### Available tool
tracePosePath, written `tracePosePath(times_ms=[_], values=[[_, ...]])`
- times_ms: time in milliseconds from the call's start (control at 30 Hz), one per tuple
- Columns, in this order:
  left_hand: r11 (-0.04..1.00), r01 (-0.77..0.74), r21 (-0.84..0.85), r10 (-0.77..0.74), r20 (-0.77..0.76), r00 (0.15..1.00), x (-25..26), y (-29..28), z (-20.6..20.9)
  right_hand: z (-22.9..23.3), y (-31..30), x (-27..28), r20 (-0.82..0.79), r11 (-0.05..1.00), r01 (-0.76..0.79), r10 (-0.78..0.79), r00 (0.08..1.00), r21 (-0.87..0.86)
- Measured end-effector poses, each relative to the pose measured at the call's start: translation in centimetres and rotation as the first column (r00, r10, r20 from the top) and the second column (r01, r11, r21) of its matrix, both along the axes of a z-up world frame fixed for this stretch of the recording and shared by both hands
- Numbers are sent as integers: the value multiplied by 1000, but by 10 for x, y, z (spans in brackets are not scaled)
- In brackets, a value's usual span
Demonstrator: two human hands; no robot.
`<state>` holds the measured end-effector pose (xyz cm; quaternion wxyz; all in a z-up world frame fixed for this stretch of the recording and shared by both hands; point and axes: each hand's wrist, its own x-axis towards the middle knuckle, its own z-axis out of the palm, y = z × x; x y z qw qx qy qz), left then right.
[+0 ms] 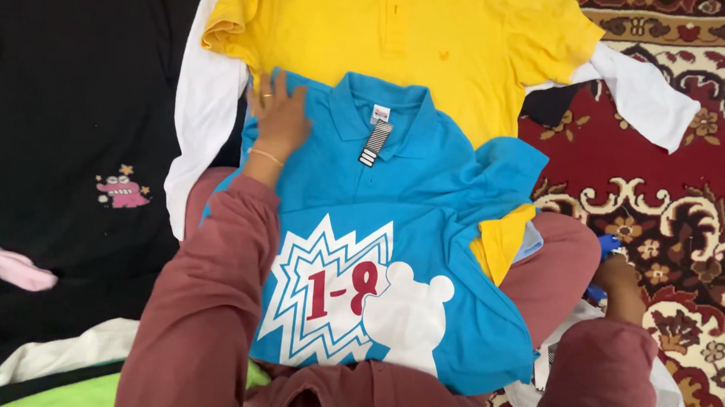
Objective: Attaching tags to t-shirts using a hot glue gun and folding them
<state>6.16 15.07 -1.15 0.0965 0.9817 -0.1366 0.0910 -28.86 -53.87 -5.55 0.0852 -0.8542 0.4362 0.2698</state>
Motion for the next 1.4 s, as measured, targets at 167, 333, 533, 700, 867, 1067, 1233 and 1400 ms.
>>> tracePosePath(times_ms=[167, 333, 533, 700, 867, 1067, 1233, 1400], values=[[999, -28, 34, 30, -55, 998, 0, 29, 17, 133, 73, 58, -92, 988, -80, 68, 993, -129], [996, -57, -73, 45, -164, 986, 1, 28, 14, 190, 136, 129, 301, 926, -338, 375, 877, -168], [926, -175, -335, 77, -287, 955, 8, 40, -10, 220, 270, 221, 591, 745, -619, 390, 707, 250], [841, -57, -539, -26, -145, 989, -10, 30, 32, 41, 258, 255, 299, 756, -641, 586, 753, 132], [750, -21, -661, -56, -95, 994, -9, 24, 38, 52, 256, 249, 206, 738, -629, 594, 777, 243], [685, -40, -728, -56, -106, 993, -22, 22, 90, 107, 233, 240, 393, 689, -398, 176, 902, 606], [834, -110, -540, -93, -335, 938, -26, 36, 90, 138, 228, 232, 329, 697, -332, 145, 933, 635], [825, -125, -551, -76, -328, 942, -23, 47, 80, 131, 227, 231, 122, 715, -331, 328, 937, 616]])
